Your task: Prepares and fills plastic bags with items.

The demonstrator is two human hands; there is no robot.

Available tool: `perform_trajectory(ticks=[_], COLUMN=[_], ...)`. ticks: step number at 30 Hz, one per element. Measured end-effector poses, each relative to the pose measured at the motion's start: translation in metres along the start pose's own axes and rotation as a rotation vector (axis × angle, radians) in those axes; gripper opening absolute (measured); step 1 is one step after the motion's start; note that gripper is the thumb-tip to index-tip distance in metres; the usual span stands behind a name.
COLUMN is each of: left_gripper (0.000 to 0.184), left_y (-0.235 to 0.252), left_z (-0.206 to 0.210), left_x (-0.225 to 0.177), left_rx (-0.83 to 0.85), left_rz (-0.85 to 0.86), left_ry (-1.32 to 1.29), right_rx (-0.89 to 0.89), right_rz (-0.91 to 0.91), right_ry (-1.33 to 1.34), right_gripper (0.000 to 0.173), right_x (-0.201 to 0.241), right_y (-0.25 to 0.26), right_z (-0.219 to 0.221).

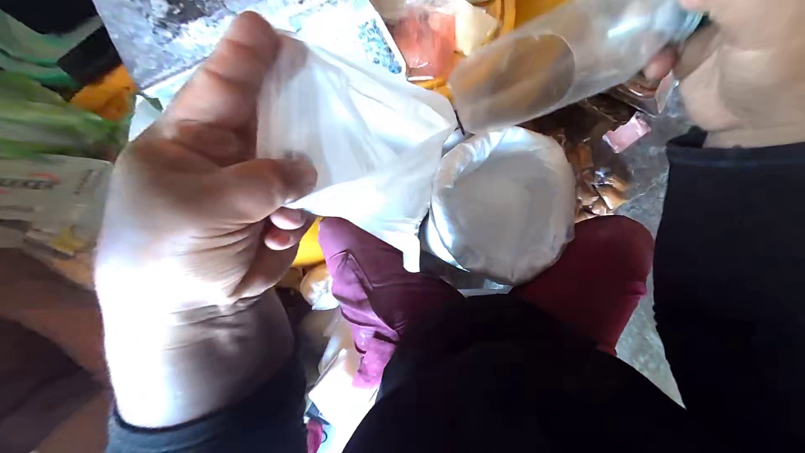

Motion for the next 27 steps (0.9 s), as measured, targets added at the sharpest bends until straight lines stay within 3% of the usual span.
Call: perform_trajectory(ticks=[3,5,7,9,15,20,23,27], left_gripper=[0.082,0.089,0.089,0.090,0.093,0.094,0.091,0.090], left_y=[0.017,0.030,0.041,0.051,0.070,0.091,0.092,0.086], left_z=[-0.006,-0.008,-0.017,-0.029,-0.037,-0.015,-0.010,-0.008], left_x=[0.032,0.061,0.091,0.120,0.222,0.267,0.279,0.284], left_rx=[-0.015,-0.088,-0.179,-0.234,-0.228,-0.187,-0.188,-0.171], left_rz=[0.019,-0.036,-0.102,-0.147,-0.184,-0.328,-0.405,-0.417], left_ry=[-0.023,0.057,0.123,0.143,-0.200,-0.146,-0.077,-0.104], right_rx=[0.003,0.169,0.366,0.452,0.453,0.652,0.638,0.594], right_rz=[0.322,0.538,0.597,0.569,0.505,0.767,0.852,0.798], right_ry=[-0.338,-0.614,-0.795,-0.943,-1.083,-0.994,-0.940,-0.788], right_gripper=[0.019,0.029,0.033,0.032,0.033,0.034,0.032,0.027], right_x=[-0.102,-0.192,-0.269,-0.322,-0.415,-0.518,-0.537,-0.539], right_y=[-0.029,-0.064,-0.102,-0.126,-0.125,-0.192,-0.202,-0.173], right_z=[-0.012,-0.003,0.015,0.033,0.074,0.102,0.110,0.090])
Point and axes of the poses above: each hand's wrist, its own y-axis towards the middle knuckle, its own z-axis out of the palm, x = y × z, the point moved 10 cm from there along y, towards the middle knuckle, and after that the axes turned 15 degrees about -x, right-handed, at the moved point
